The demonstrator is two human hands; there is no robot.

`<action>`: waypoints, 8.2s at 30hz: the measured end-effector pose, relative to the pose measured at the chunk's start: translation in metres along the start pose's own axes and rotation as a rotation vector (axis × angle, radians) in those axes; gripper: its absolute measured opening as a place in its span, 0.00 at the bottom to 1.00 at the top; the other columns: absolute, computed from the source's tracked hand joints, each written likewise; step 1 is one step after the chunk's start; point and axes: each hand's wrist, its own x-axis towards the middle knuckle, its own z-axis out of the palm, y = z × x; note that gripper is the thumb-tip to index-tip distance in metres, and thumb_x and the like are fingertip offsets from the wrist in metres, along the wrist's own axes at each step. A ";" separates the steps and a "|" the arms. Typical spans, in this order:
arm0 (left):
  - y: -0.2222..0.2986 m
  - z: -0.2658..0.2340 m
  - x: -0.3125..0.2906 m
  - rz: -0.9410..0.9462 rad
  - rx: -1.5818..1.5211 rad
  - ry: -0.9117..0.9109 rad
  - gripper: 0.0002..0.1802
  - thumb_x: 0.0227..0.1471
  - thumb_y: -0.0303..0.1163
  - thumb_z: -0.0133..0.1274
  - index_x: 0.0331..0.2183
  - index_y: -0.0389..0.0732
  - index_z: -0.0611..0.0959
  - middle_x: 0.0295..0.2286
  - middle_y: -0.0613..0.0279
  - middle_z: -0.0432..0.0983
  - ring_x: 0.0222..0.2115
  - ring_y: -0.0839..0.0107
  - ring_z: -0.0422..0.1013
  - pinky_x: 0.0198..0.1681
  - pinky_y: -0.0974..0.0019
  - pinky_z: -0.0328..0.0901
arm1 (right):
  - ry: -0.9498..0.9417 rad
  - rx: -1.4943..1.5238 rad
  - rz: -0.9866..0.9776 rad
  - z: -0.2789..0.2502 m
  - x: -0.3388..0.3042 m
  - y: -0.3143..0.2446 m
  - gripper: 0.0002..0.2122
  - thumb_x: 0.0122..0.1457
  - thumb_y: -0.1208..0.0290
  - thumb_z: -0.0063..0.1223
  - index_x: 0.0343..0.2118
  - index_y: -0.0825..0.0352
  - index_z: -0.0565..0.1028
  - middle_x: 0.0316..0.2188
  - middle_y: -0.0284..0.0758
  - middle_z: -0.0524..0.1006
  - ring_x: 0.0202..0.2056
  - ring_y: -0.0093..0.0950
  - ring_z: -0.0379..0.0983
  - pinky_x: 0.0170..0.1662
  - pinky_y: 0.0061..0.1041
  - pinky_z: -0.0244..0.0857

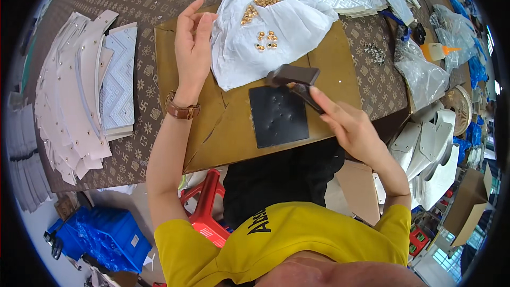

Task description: Assembling small metal studs onto fabric pieces using a hammer and scissors at a workbench.

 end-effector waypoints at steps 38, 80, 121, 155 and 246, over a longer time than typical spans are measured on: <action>0.007 -0.008 -0.005 -0.085 0.090 -0.005 0.19 0.71 0.35 0.49 0.59 0.40 0.75 0.37 0.67 0.83 0.36 0.86 0.71 0.40 0.78 0.66 | 0.097 -0.006 0.148 -0.014 -0.103 -0.010 0.27 0.61 0.80 0.59 0.64 0.60 0.72 0.30 0.42 0.74 0.24 0.39 0.72 0.27 0.34 0.67; 0.013 -0.003 -0.004 -0.109 -0.034 0.026 0.16 0.70 0.30 0.50 0.56 0.37 0.76 0.33 0.68 0.79 0.31 0.83 0.72 0.34 0.78 0.66 | -0.030 -0.067 0.067 -0.010 -0.092 -0.026 0.17 0.61 0.82 0.58 0.54 0.69 0.77 0.30 0.42 0.79 0.30 0.39 0.79 0.33 0.33 0.71; 0.064 -0.024 -0.003 0.227 0.526 0.017 0.18 0.61 0.30 0.59 0.53 0.42 0.81 0.33 0.65 0.83 0.34 0.73 0.76 0.41 0.69 0.68 | 0.599 -0.646 0.181 -0.019 -0.065 0.062 0.14 0.57 0.79 0.67 0.47 0.68 0.82 0.43 0.42 0.82 0.42 0.39 0.78 0.47 0.31 0.71; 0.103 -0.094 0.013 -0.263 -0.462 0.301 0.23 0.68 0.24 0.44 0.61 0.32 0.74 0.44 0.58 0.83 0.35 0.74 0.80 0.39 0.71 0.75 | 0.328 -0.238 -0.157 0.040 0.143 0.040 0.04 0.56 0.75 0.65 0.34 0.64 0.83 0.33 0.33 0.77 0.39 0.36 0.74 0.43 0.33 0.72; 0.098 -0.024 -0.054 0.410 0.669 -1.153 0.33 0.36 0.38 0.70 0.50 0.54 0.86 0.58 0.74 0.74 0.49 0.53 0.68 0.53 0.53 0.67 | 0.714 -0.121 0.434 -0.036 -0.002 0.070 0.07 0.61 0.77 0.62 0.41 0.70 0.82 0.33 0.38 0.81 0.32 0.28 0.79 0.37 0.26 0.72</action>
